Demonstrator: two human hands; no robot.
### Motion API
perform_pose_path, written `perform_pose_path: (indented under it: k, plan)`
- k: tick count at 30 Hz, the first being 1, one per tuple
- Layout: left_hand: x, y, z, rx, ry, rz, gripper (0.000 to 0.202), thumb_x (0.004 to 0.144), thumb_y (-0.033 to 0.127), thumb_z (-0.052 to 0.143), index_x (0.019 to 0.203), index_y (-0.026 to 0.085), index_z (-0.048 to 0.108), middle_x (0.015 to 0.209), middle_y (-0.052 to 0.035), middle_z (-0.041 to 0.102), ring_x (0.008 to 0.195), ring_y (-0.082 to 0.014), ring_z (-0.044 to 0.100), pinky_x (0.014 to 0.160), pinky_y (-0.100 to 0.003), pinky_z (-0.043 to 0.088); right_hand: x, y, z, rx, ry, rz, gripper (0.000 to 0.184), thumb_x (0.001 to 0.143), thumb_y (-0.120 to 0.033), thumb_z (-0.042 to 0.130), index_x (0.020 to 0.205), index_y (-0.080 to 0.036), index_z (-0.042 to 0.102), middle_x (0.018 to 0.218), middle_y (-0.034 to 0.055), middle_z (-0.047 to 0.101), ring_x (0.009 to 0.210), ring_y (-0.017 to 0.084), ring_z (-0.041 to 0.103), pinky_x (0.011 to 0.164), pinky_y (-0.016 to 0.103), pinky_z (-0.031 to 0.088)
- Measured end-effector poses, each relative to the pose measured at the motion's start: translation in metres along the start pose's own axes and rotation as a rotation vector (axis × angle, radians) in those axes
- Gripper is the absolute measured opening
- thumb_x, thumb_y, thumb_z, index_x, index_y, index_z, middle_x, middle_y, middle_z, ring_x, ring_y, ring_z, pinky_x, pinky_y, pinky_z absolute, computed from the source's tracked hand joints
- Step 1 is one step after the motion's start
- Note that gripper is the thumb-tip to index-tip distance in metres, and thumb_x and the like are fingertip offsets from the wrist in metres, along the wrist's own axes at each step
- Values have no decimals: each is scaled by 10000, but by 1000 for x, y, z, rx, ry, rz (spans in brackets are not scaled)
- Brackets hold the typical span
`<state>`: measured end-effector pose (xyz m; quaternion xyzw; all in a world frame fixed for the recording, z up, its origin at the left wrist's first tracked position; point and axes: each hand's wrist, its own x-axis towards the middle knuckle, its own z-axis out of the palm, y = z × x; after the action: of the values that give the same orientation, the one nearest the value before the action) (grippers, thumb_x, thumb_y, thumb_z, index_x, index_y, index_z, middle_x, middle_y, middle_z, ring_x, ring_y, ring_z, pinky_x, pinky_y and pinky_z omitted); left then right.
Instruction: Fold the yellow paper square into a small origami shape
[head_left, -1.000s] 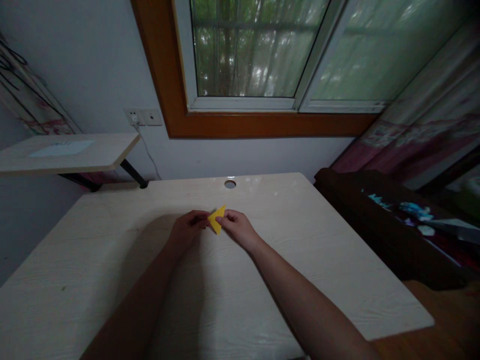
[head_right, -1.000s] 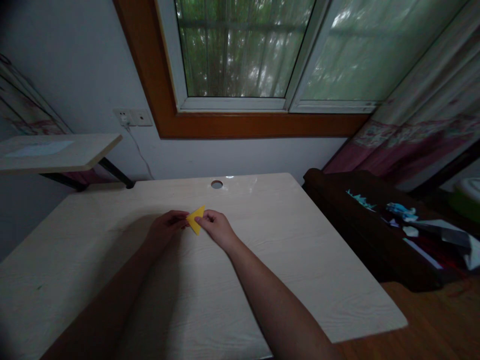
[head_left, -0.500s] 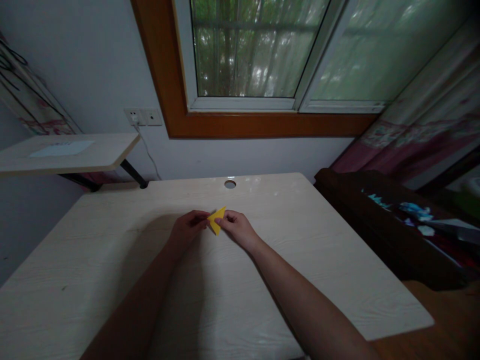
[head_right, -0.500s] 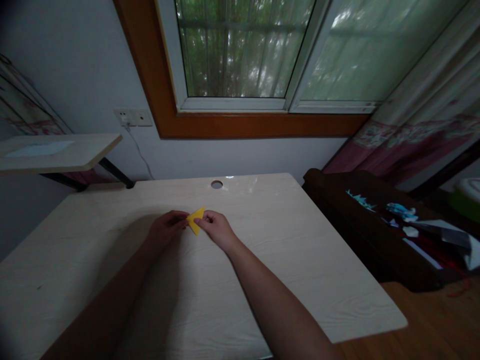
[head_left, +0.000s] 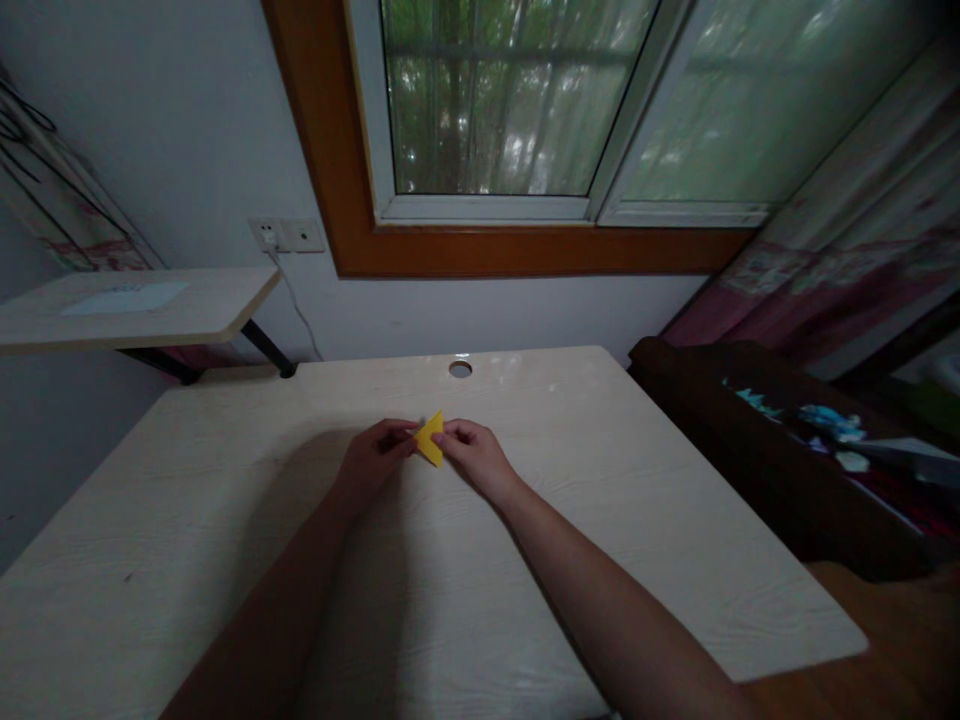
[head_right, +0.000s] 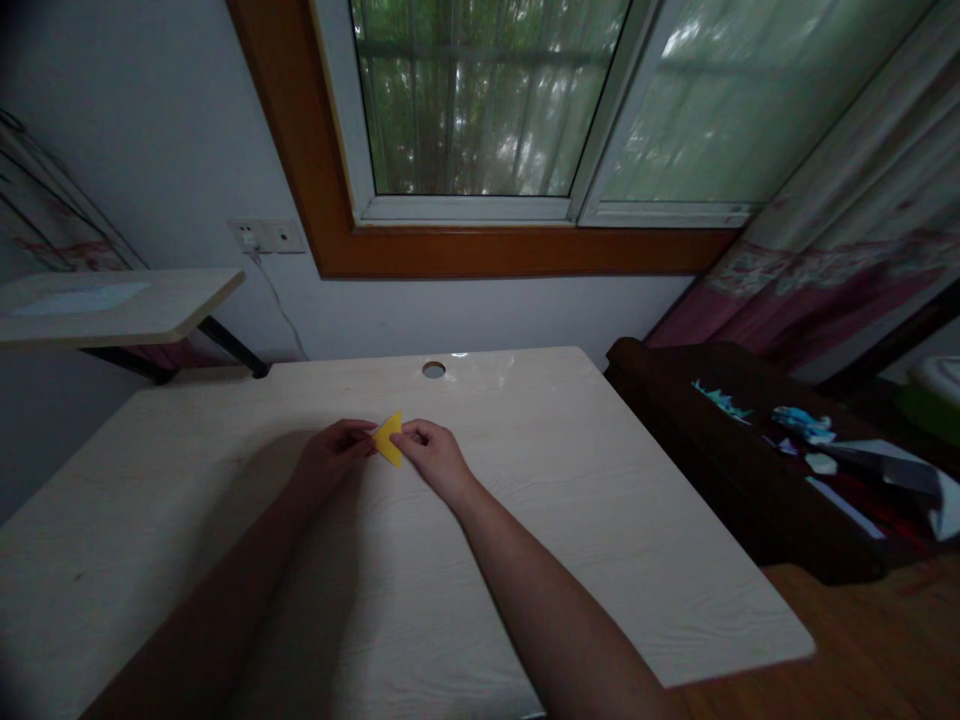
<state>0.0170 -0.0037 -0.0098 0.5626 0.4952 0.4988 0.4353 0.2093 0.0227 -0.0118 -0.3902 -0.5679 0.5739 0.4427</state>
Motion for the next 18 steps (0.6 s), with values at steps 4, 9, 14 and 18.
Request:
perform_pose_path:
  k: [4,9,14,18]
  plan:
    - [0,0,0,-5,-42,4,358,734,340,733,1056,195,677,781,-7,692,730,-151,658,733,-284,534,1,2,-2,40,26,-17,279,752,-440,709,831,-173,697,748,11,660,657,139,559,639,259,421]
    - [0,1,1,-8,-48,4,374,742,340,726,1083,199,665,771,-3,670,724,-144,643,723,-272,522,0,2,-3,39,38,-3,293,746,-455,714,822,-173,696,763,25,674,674,152,575,650,267,437]
    - [1,0,1,-40,-28,15,365,741,334,726,1073,200,655,763,-1,673,711,-143,646,707,-274,529,0,3,-3,37,34,-9,286,741,-444,719,827,-173,695,786,29,680,684,150,585,669,269,444]
    - [1,1,2,-65,1,7,352,741,339,720,1046,181,648,740,-11,682,693,-152,652,694,-292,543,1,4,-3,15,44,-7,287,735,-446,719,823,-174,691,772,21,674,673,146,579,657,263,441]
